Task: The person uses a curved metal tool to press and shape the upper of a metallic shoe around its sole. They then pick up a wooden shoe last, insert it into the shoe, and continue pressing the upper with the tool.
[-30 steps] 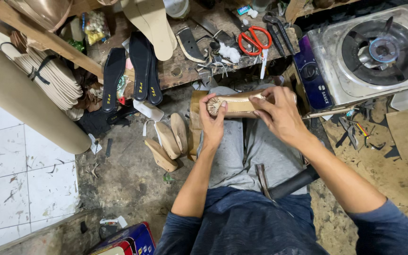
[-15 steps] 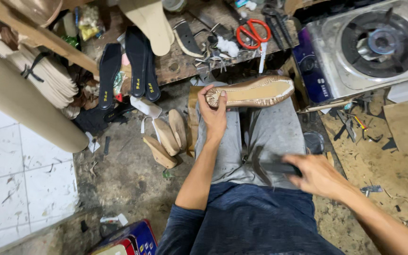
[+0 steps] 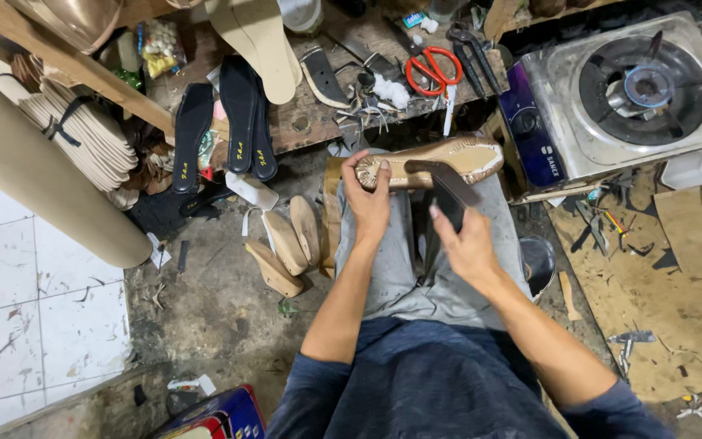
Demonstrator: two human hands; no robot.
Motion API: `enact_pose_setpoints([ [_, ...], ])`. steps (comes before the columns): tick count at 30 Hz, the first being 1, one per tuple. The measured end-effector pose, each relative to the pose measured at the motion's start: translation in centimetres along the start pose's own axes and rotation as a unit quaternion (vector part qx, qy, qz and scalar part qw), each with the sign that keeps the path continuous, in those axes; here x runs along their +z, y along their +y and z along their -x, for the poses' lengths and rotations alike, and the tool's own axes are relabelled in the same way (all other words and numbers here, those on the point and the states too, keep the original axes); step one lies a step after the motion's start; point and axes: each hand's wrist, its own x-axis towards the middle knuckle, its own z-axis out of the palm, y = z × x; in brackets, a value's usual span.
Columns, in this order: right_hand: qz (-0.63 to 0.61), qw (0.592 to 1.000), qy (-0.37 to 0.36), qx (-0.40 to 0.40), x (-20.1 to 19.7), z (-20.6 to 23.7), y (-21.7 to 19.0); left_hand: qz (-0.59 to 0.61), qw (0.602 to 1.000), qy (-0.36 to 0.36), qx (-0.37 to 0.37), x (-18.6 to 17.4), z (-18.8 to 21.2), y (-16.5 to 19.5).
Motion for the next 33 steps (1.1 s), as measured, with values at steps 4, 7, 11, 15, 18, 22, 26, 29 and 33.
enact_pose_setpoints([
  [4,-0.184,0.97,0.093,-0.129,0.2,0.4,1.2,0.092,0.987,-0.019,-0.127,-0.3,0.0,0.5],
  [7,-0.228,0.927,0.143,-0.262,0.1,0.6,1.1,0.051,0.996,-0.02,-0.073,-0.5,0.1,0.9],
  [11,-0.039,0.994,0.085,-0.06,-0.6,0.5,1.5,0.063,0.995,-0.018,-0.073,-0.5,-0.3,1.0],
  [15,-0.232,0.941,0.182,-0.166,-1.5,1.4,2.2,0.067,0.994,-0.025,-0.077,-0.3,-0.3,0.9],
  [18,-0.062,0.987,0.149,-0.002,-1.8,1.9,2.1,0.055,0.997,-0.021,-0.059,-0.4,-0.1,0.6],
  [22,-0.168,0.97,0.173,-0.028,-2.5,1.3,1.5,0.114,0.984,-0.028,-0.134,-0.4,-0.5,0.0],
  [26,-0.165,0.978,0.128,-0.024,-3.4,0.2,0.9,0.058,0.998,-0.019,-0.022,-0.6,-0.5,-0.9],
  [29,-0.119,0.986,0.113,-0.007,-3.8,-0.2,0.2,0.163,0.973,-0.042,-0.156,-0.4,-0.6,-1.6],
  [33,-0.201,0.962,0.12,-0.141,-1.7,0.0,-1.5,0.222,0.963,-0.062,-0.138,-0.7,-0.7,-2.5],
])
